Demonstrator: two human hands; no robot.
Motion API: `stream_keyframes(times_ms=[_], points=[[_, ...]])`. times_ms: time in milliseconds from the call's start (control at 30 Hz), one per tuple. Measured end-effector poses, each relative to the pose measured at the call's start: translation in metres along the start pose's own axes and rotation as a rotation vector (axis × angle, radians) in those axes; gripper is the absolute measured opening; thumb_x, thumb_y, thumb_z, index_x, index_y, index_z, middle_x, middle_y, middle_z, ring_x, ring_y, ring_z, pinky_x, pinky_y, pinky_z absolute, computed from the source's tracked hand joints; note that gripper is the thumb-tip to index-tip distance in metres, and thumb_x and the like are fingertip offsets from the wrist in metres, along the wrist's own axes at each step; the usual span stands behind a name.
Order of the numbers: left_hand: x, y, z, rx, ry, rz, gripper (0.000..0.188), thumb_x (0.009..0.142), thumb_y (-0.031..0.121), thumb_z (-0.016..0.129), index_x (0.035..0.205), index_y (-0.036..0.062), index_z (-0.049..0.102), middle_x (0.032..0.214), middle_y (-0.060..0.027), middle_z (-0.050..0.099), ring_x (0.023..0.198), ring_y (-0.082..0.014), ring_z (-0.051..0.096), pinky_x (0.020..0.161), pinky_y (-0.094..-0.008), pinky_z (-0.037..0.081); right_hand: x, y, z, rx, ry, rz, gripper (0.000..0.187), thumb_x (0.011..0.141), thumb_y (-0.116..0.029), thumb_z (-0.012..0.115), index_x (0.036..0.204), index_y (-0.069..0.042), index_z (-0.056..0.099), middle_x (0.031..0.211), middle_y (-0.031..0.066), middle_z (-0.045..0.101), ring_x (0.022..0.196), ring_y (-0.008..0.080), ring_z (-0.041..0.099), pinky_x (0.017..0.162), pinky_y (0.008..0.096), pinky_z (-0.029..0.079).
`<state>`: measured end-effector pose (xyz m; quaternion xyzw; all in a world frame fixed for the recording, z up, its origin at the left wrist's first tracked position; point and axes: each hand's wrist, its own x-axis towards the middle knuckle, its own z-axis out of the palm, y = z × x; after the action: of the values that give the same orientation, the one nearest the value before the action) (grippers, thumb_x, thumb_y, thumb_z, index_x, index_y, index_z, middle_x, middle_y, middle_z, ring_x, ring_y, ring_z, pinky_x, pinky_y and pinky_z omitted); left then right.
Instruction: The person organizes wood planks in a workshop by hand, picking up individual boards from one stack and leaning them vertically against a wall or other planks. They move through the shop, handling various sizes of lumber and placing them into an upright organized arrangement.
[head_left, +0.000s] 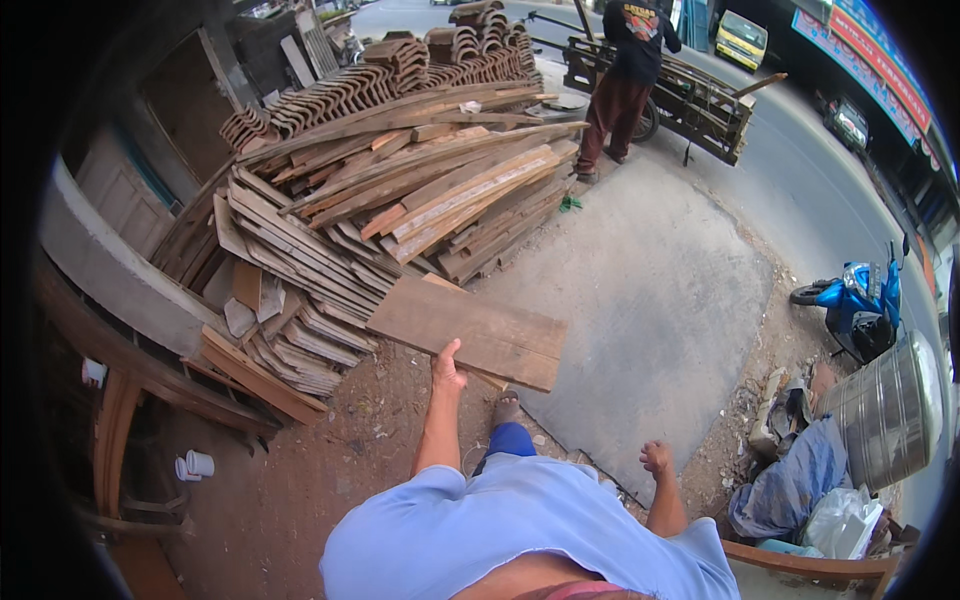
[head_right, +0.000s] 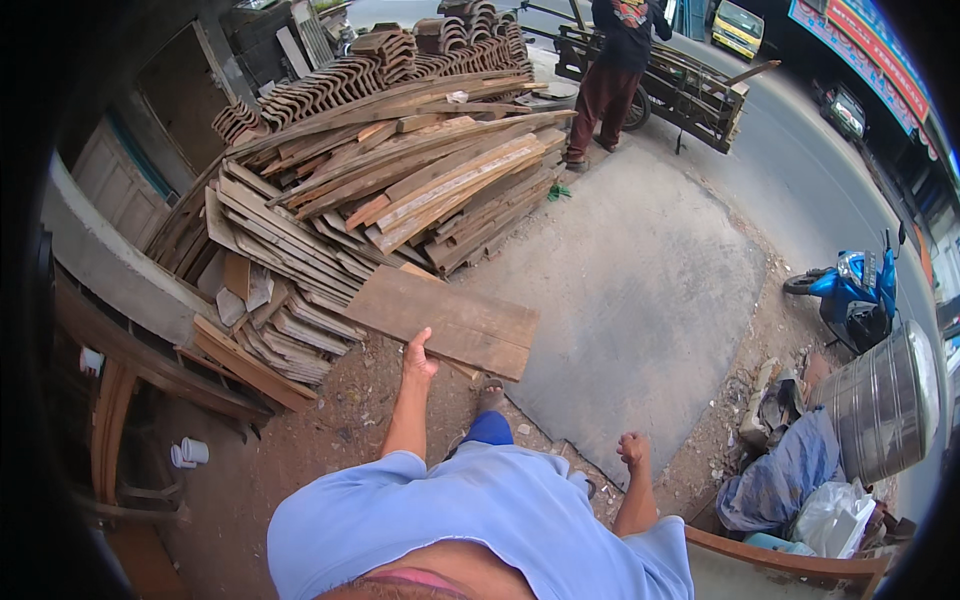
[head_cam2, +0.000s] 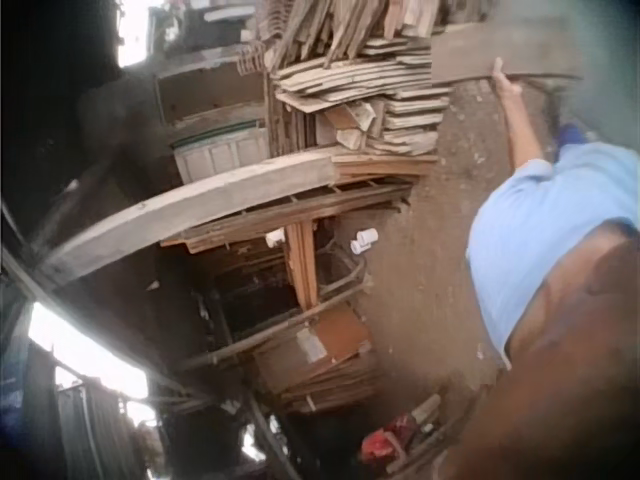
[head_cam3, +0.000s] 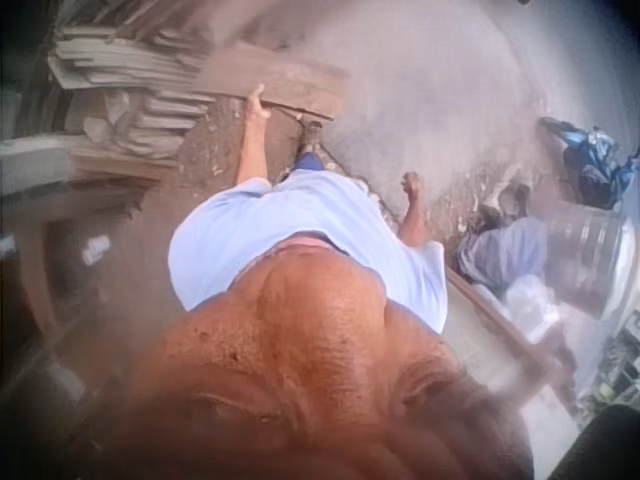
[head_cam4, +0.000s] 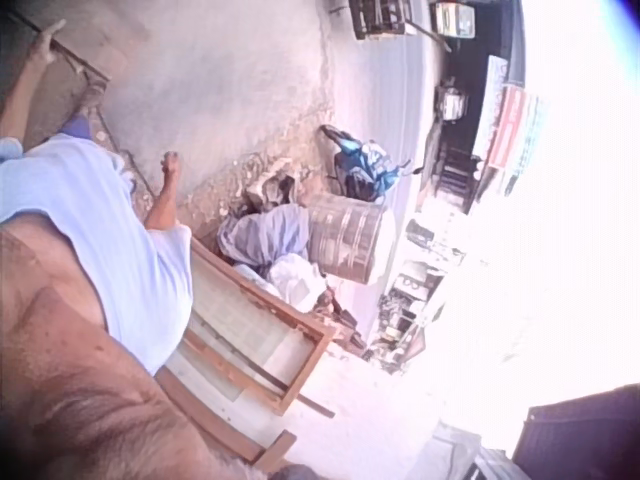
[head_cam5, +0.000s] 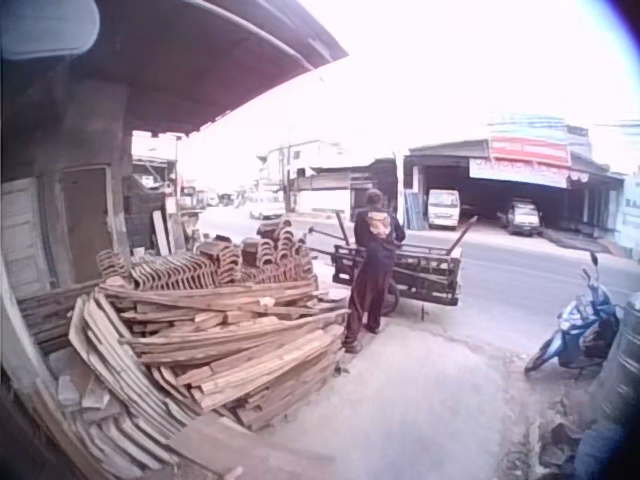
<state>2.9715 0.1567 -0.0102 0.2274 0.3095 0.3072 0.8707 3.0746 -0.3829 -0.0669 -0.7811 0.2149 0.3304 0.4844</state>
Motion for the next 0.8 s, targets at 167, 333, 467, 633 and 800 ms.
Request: stream_keyframes(times_ms=[167, 333, 467, 633, 800], points=[[0.141, 0.06, 0.101, -0.149, -0.006, 0.185, 0.056, 0.073, 0.003, 0.071, 0.126, 0.0093, 0.051, 0.119, -0.0072, 0.058, 0.11, -0.0278, 0.057, 0.093, -0.0474, 0.049, 0.057, -0.059, 0.034, 0.057, 0.034, -0.144, 0.034, 0.088, -0.022, 0.053, 0.114, 0.0, 0.055, 0.094, 0.0122, 0.063, 0.067, 0.021, 0.061, 0.05, 0.0309, 0.047], [0.302, 0.166, 0.285, -0.197, -0.046, 0.371, 0.064, 0.083, 0.02, 0.071, 0.136, 0.0087, 0.037, 0.129, -0.0119, 0.051, 0.115, -0.0321, 0.054, 0.092, -0.052, 0.051, 0.072, -0.07, 0.07, 0.006, 0.009, 0.19, 0.037, 0.088, -0.024, 0.053, 0.118, -0.001, 0.053, 0.098, 0.0129, 0.063, 0.073, 0.0225, 0.062, 0.054, 0.0334, 0.049], [0.358, 0.138, 0.356, 0.381, 0.045, 0.073, 0.096, 0.081, 0.065, 0.059, 0.147, 0.0064, 0.021, 0.136, -0.0165, 0.042, 0.129, -0.0342, 0.038, 0.102, -0.0553, 0.035, 0.053, -0.087, 0.118, 0.107, 0.072, 0.188, 0.038, 0.088, -0.026, 0.054, 0.118, -0.002, 0.053, 0.099, 0.0128, 0.063, 0.073, 0.0222, 0.061, 0.055, 0.0337, 0.048], [0.334, -0.04, 0.23, 1.086, -0.554, -0.308, 0.063, 0.09, 0.054, 0.055, 0.133, 0.0081, 0.046, 0.11, -0.0082, 0.054, 0.094, -0.0236, 0.055, 0.08, -0.0389, 0.047, 0.024, -0.119, 0.171, 0.219, 0.093, 0.269, 0.021, 0.089, -0.02, 0.055, 0.1, -0.003, 0.06, 0.078, 0.0071, 0.06, 0.057, 0.0135, 0.056, 0.042, 0.0239, 0.038], [0.235, -0.123, 0.018, 1.596, -0.456, -1.098, 0.055, 0.093, 0.048, 0.053, 0.134, 0.0101, 0.047, 0.118, -0.0162, 0.059, 0.107, -0.0297, 0.058, 0.092, -0.045, 0.046, 0.03, -0.081, 0.183, -0.184, 0.252, 0.044, 0.033, 0.084, -0.031, 0.057, 0.093, -0.003, 0.07, 0.074, 0.0132, 0.068, 0.063, 0.0209, 0.064, 0.059, 0.0352, 0.05]])
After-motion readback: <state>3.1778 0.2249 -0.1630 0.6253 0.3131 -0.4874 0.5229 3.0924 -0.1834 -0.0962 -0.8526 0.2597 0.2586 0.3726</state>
